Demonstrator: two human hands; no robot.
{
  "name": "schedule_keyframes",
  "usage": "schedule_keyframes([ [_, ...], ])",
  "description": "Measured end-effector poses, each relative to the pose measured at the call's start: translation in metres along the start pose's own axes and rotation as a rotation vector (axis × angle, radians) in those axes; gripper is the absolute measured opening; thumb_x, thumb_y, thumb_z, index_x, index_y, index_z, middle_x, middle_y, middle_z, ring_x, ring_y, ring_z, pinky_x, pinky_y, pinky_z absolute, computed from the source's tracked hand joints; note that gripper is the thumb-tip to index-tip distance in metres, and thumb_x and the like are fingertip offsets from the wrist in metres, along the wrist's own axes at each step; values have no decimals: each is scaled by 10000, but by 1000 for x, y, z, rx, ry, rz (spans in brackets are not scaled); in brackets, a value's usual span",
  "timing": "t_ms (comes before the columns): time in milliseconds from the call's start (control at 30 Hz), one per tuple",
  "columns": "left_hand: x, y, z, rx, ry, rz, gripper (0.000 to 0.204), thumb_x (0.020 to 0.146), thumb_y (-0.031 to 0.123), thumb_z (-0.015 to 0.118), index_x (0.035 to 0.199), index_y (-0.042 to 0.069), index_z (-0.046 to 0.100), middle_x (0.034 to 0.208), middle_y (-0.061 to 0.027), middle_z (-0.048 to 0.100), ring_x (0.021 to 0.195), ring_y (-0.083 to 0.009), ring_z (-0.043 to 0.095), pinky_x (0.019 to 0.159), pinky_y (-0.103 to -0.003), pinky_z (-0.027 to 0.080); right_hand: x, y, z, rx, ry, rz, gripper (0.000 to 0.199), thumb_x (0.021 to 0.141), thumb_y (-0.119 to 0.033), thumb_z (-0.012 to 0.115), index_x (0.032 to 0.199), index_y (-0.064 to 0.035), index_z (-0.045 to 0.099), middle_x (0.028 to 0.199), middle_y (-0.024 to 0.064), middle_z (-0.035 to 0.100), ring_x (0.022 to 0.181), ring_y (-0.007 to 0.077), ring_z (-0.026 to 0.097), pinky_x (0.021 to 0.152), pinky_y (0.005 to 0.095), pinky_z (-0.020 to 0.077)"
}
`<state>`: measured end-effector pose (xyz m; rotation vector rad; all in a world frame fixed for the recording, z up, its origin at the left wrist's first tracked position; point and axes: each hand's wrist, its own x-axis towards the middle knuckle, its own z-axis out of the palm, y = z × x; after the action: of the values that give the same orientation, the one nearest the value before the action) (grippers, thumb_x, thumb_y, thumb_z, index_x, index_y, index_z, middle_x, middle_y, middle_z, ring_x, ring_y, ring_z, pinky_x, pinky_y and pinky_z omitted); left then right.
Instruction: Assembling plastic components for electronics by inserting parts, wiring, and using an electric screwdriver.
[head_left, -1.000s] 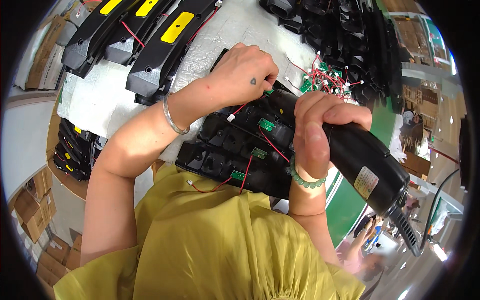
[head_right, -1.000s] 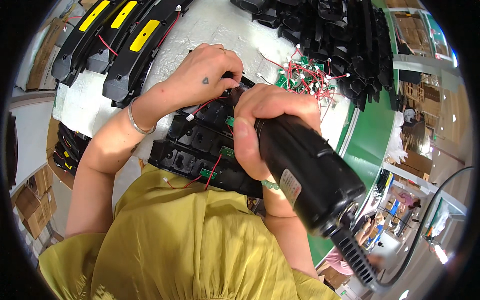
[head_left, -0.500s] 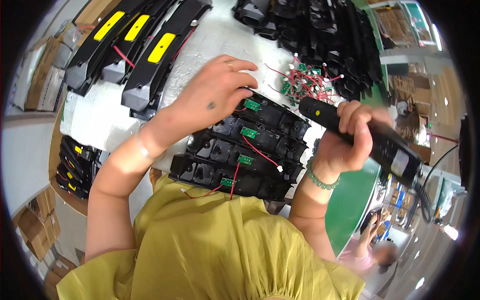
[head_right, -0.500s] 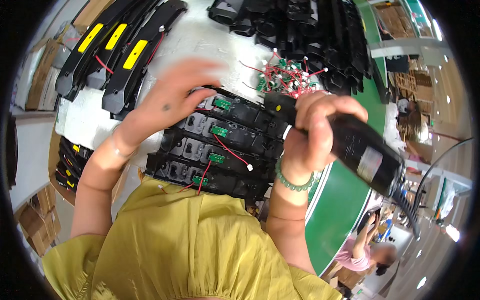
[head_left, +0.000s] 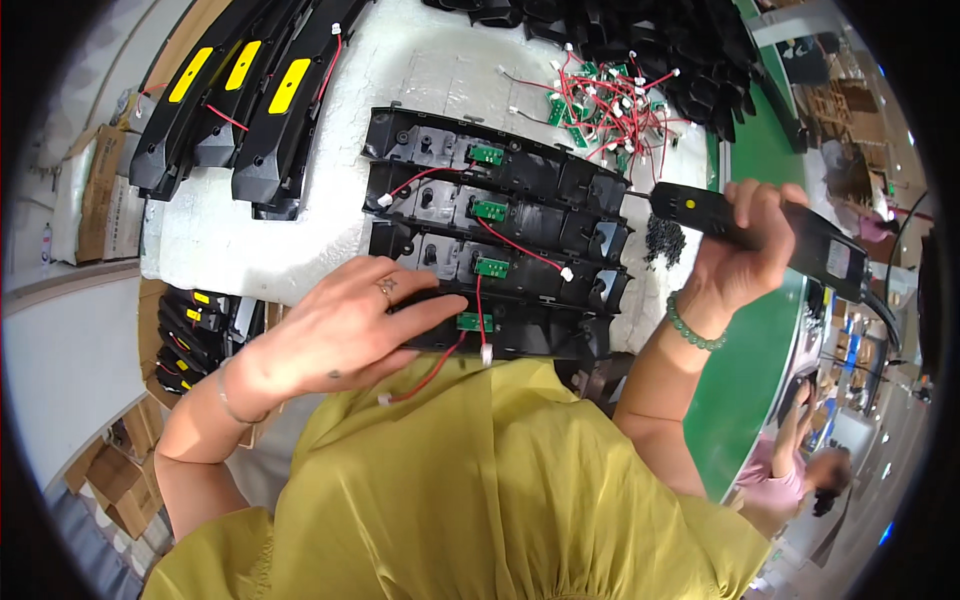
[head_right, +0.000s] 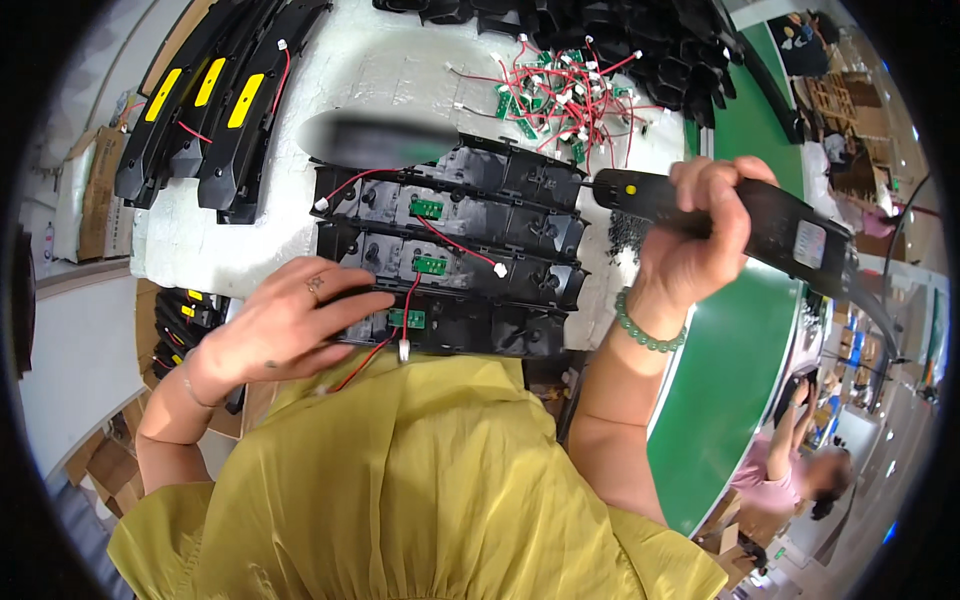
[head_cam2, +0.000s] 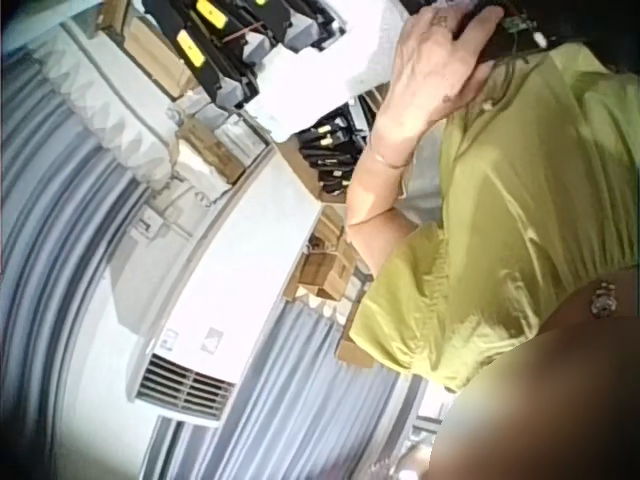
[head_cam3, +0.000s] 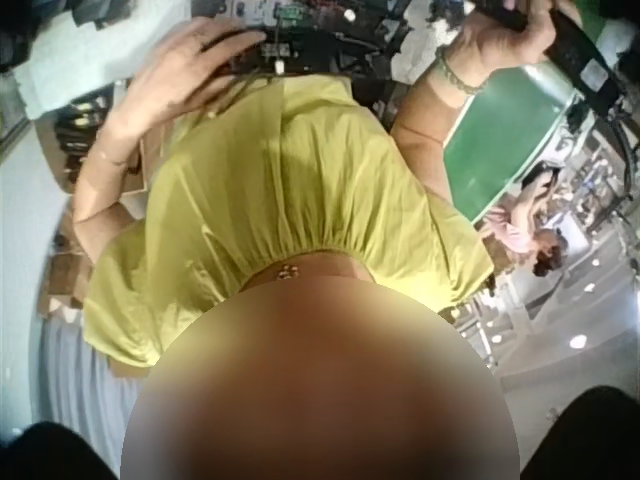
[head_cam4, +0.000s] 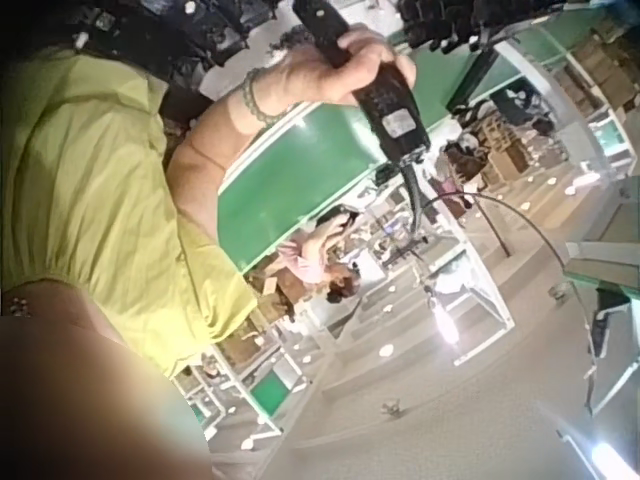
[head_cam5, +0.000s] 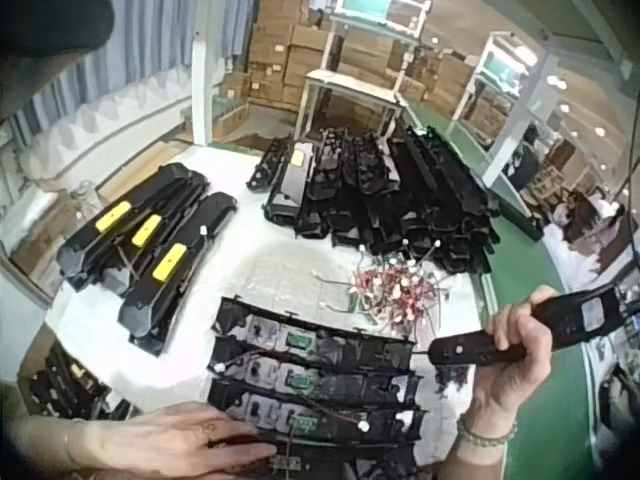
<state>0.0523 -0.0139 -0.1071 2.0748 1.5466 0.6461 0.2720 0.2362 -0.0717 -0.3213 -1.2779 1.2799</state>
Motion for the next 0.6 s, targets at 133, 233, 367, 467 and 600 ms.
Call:
schedule_keyframes([
  [133,5,-10,-46,-592,-409,-180,309,833,190,677,1036,-35,619,796,-154,660,666,-293,635,591,-334,491,-6,-24,-33,-10,84,-47,240,777,-63,553,1017,-46,548,660,-14,433,613,125,387,633,290,330],
  [233,21,-24,-78,-772,-454,-7,360,839,246,675,1020,-61,625,740,-144,658,609,-251,635,552,-316,484,-12,-46,-60,23,165,-96,243,791,-90,565,1029,-46,542,677,-12,429,644,120,392,684,283,335],
  [367,60,-40,-95,-572,-209,-124,375,873,211,640,1136,-53,595,958,-73,673,855,-97,577,792,-251,474,-22,-65,-88,85,233,-145,241,802,-102,571,1030,-47,515,692,-9,436,657,122,400,695,286,339],
  [467,98,-54,-86,-637,-227,-343,335,898,203,605,1130,-39,606,919,-18,665,854,-52,542,774,-213,453,-28,-68,-90,97,250,-163,234,799,-80,578,1024,-36,531,692,-2,445,652,115,394,692,271,340],
  [600,113,-82,-69,-73,-125,-259,230,842,221,655,948,21,690,827,-49,670,712,-151,594,673,-284,484,-35,-68,-95,1,284,-179,242,806,-98,571,1033,-34,520,687,-11,416,639,108,388,668,269,311],
])
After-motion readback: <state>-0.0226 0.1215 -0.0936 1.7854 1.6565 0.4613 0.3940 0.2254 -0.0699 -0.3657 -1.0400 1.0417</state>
